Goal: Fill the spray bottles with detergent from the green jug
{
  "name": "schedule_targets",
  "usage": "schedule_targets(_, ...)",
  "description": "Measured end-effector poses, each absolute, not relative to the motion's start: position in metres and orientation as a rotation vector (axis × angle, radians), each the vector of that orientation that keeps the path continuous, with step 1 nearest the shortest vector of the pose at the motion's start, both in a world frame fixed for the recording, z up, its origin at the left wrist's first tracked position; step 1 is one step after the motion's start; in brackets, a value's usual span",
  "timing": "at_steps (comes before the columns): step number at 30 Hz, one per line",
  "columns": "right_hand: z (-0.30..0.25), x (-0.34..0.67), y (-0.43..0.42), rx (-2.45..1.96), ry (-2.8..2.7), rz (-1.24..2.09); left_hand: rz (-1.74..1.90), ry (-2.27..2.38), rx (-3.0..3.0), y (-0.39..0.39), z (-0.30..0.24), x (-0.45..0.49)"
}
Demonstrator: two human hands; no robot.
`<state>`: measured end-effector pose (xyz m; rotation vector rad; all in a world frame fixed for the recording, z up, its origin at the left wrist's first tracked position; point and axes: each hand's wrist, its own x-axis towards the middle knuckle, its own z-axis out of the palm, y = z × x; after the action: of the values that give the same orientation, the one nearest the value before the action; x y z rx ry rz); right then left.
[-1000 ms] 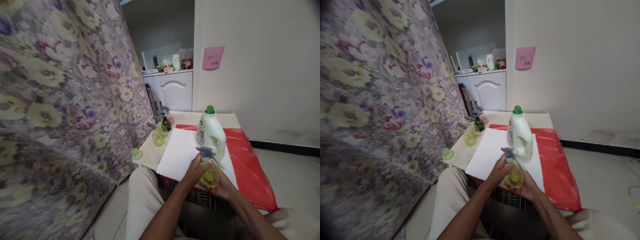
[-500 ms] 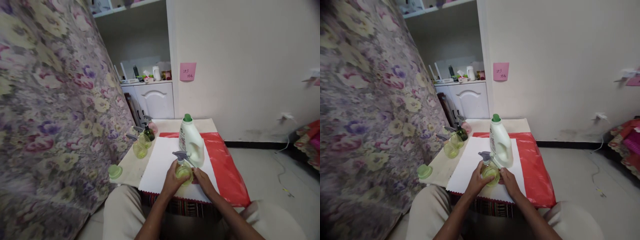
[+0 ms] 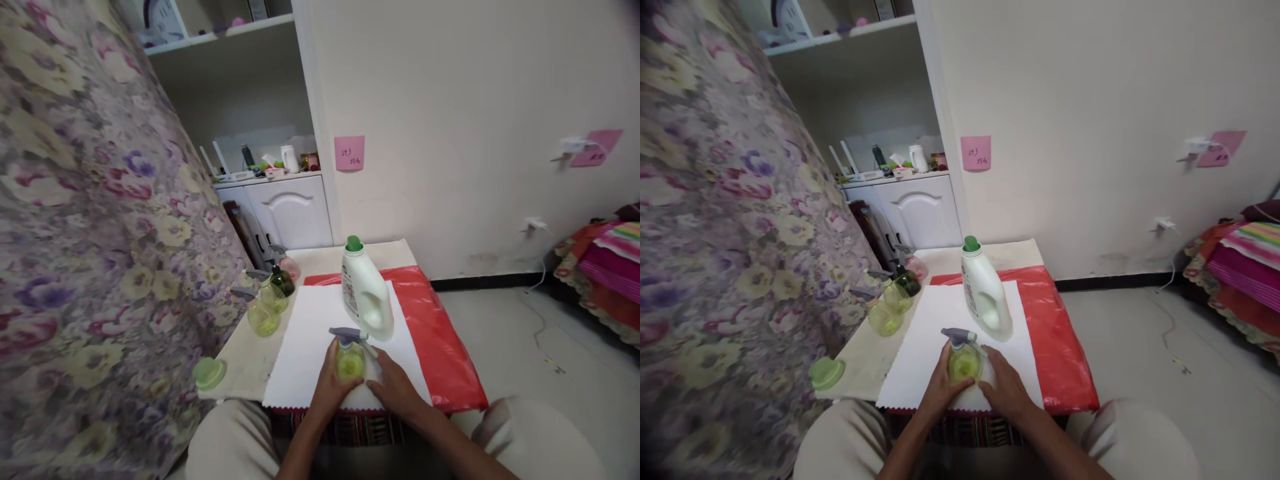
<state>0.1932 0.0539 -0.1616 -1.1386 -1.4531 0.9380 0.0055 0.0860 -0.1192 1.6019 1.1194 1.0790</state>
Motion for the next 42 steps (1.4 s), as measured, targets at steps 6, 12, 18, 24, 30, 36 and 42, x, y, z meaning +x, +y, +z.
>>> schedule_targets(6, -0.142, 0.181, 0.063, -1.026, -1.535, 0.93, 0.992, 1.0, 1.574, 0.087, -0.128, -0.01)
schedule_targets(12, -0.133, 0.17, 0.072, -0.973, -1.584, 0.933, 1.056, 0.99, 1.542, 0.085, -0.137, -0.009)
schedule_targets(18, -0.137, 0.163, 0.065, -1.043, -1.546, 0.796, 1.06, 1.085, 1.592, 0.081, -0.126, 0.002)
schedule_targets(24, -0.139, 0.162, 0.058, -1.214, -1.48, 0.567, 1.257, 1.136, 1.609, 0.081, -0.121, 0.032)
schedule_targets(30, -0.14, 0.167, 0.059, -1.268, -1.477, 0.522, 1.31, 1.052, 1.565, 0.079, -0.109, 0.05)
schedule_targets(36, -0.126, 0.181, 0.066, -1.091, -1.605, 0.731, 1.158, 0.87, 1.625, 0.084, -0.087, 0.04)
schedule_targets(42, -0.128, 0.172, 0.066, -1.155, -1.504, 0.72, 1.149, 0.886, 1.478, 0.084, -0.083, 0.04)
